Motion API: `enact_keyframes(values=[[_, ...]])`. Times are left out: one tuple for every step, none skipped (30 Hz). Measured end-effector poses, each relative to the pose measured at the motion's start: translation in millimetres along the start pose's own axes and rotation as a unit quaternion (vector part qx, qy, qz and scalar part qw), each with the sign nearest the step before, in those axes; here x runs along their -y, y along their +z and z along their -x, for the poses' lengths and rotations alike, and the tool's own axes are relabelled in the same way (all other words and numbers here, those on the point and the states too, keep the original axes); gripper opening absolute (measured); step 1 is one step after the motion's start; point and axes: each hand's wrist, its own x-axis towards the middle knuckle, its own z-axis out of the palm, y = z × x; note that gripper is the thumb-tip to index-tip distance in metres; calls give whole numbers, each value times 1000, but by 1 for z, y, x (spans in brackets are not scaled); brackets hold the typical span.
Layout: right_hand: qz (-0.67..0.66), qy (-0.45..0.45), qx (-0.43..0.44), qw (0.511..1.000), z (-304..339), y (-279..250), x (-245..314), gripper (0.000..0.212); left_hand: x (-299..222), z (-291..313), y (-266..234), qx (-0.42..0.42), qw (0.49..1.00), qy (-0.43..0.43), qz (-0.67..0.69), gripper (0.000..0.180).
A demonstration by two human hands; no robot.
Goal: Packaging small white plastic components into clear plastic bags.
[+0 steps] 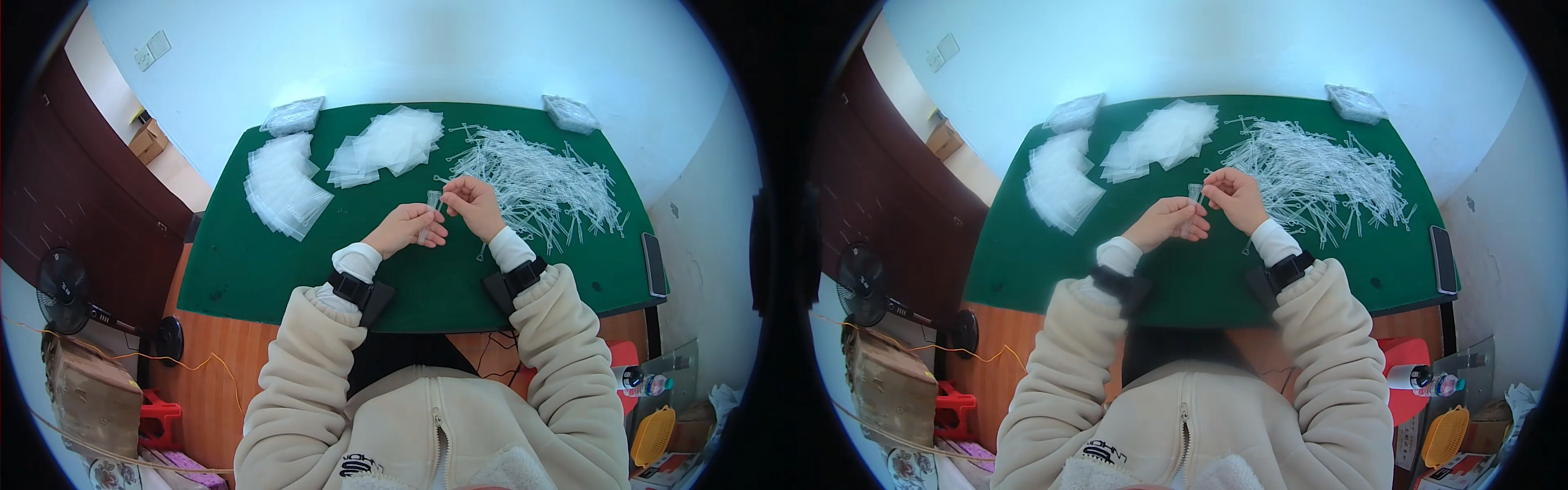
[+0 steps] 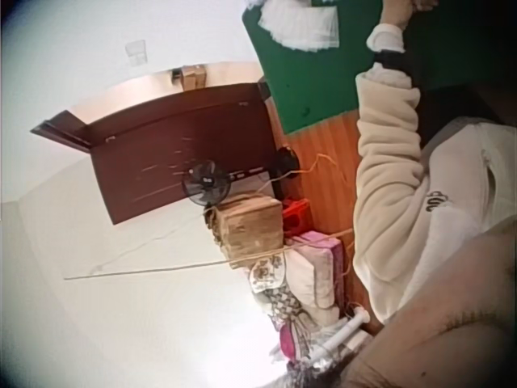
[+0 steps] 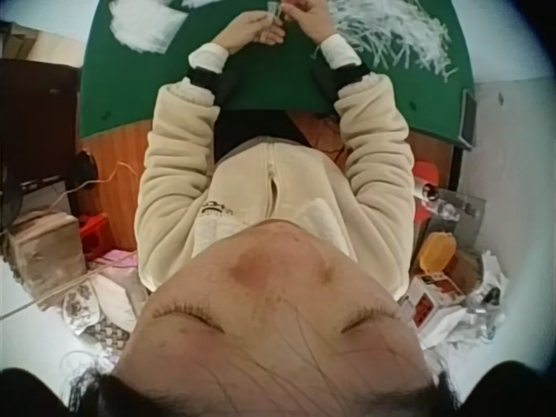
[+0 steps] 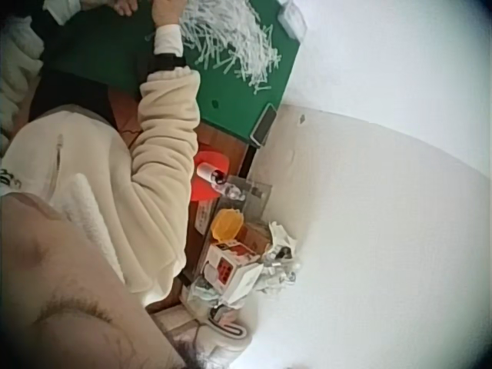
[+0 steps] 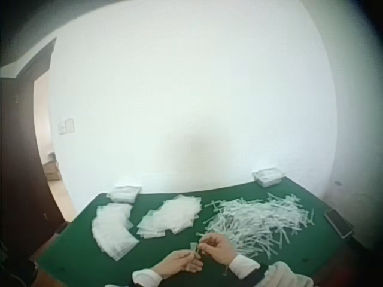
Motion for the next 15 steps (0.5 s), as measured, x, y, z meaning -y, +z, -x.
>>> enact_keyframes(values=[[11, -11, -4, 1000, 0, 0, -1, 10, 0, 0, 1, 0, 1000, 0, 0, 25], [22, -22, -8, 999, 0, 0, -2, 10, -1, 0, 1, 2, 1000, -1, -1, 26], [33, -33, -11, 999, 0, 0, -2, 10, -1, 1, 1, 4, 1000, -2, -2, 26], [33, -33, -10, 999, 0, 0, -1, 10, -1, 1, 1, 5, 1000, -4, -3, 26], [48, -32, -9, 998, 0, 0, -1, 11, -2, 1, 2, 5, 1000, -3, -3, 26], [62, -31, -7, 998, 1, 0, -1, 11, -2, 2, 2, 9, 1000, 0, -6, 26], [77, -30, -6, 997, 1, 0, 0, 12, -2, 3, 3, 13, 1000, 2, -9, 26], [77, -30, -6, 997, 1, 0, 0, 12, -3, 3, 3, 18, 1000, 5, -13, 26], [82, -33, -5, 996, 1, -1, 0, 12, -2, 3, 3, 18, 1000, 5, -13, 26], [87, -37, -4, 996, 1, -1, 0, 12, -1, 2, 3, 21, 1000, 8, -17, 25], [92, -40, -3, 995, 2, -2, 0, 13, 0, 1, 3, 24, 999, 12, -21, 24], [92, -40, -3, 995, 2, -1, 1, 13, 0, 1, 3, 26, 999, 16, -25, 23], [97, -47, 0, 994, 3, 1, 3, 13, 0, 1, 3, 26, 999, 15, -25, 23], [103, -53, 3, 993, 3, 2, 6, 13, 1, 1, 2, 25, 998, 29, -50, 22], [108, -60, 6, 992, 3, 3, 7, 13, 1, 1, 2, 23, 996, 43, -76, 21]])
